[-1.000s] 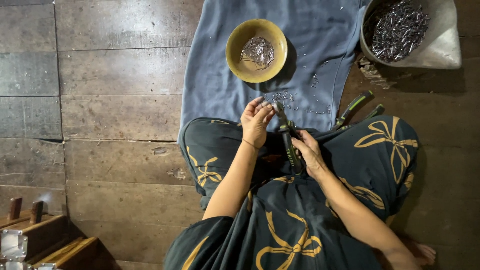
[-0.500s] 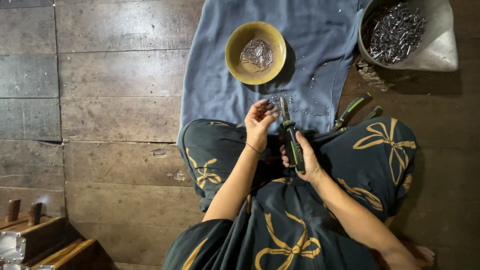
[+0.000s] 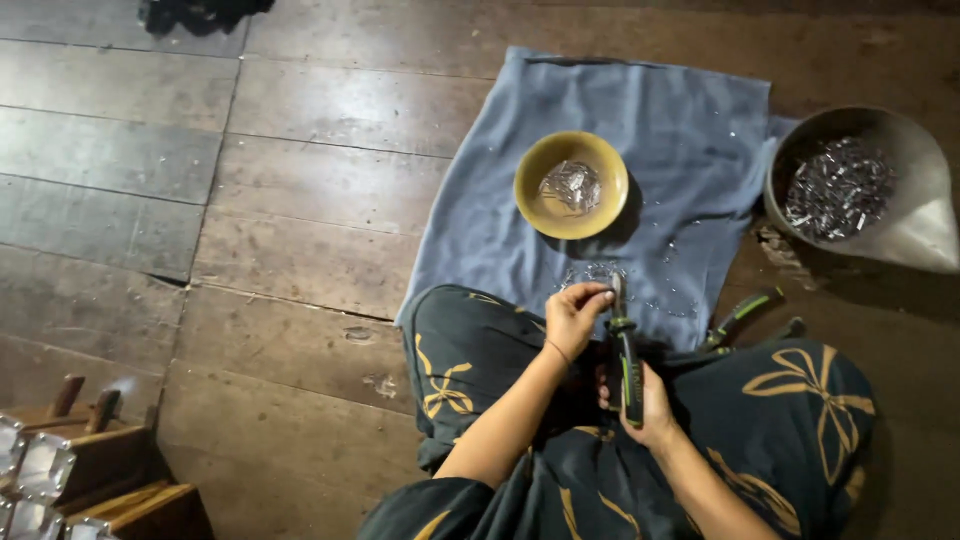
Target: The person sits on the floor and uses pliers to cut small metal pins one by one. The cut pieces are placed into a yellow bowl while the remaining pins are kept in a larger container nearby.
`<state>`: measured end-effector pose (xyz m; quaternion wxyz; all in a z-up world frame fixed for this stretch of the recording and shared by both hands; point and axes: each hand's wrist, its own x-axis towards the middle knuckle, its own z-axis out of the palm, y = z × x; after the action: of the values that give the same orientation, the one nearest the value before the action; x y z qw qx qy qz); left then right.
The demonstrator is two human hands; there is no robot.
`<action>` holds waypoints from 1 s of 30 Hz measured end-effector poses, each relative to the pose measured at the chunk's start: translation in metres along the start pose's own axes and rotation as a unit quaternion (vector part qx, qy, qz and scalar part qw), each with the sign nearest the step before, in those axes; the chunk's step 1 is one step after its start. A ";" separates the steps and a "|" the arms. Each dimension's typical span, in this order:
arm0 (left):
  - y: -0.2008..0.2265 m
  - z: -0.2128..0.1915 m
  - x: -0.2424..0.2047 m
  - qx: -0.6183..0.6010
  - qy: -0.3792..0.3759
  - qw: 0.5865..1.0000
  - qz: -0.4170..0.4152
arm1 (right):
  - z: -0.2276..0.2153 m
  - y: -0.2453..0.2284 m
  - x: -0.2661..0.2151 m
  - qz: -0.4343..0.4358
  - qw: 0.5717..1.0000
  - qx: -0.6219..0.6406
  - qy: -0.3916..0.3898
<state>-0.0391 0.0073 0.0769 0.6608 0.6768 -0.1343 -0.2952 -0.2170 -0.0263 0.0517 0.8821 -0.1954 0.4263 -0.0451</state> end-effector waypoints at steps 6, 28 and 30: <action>0.025 -0.003 0.000 0.071 -0.014 0.997 0.022 | 0.043 -0.022 -0.027 -0.008 0.999 -0.040 -0.003; 0.020 0.001 -0.004 0.114 0.055 0.992 0.011 | 0.126 -0.042 -0.059 -0.013 0.983 -0.120 0.137; 0.016 0.002 -0.005 0.127 0.056 0.990 0.002 | 0.034 0.006 -0.016 -0.037 0.976 -0.126 0.174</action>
<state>-0.0412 0.0070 0.0940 0.5766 0.7706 -0.1347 -0.2358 -0.2014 -0.0065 0.0798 0.7607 -0.3096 0.5677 -0.0571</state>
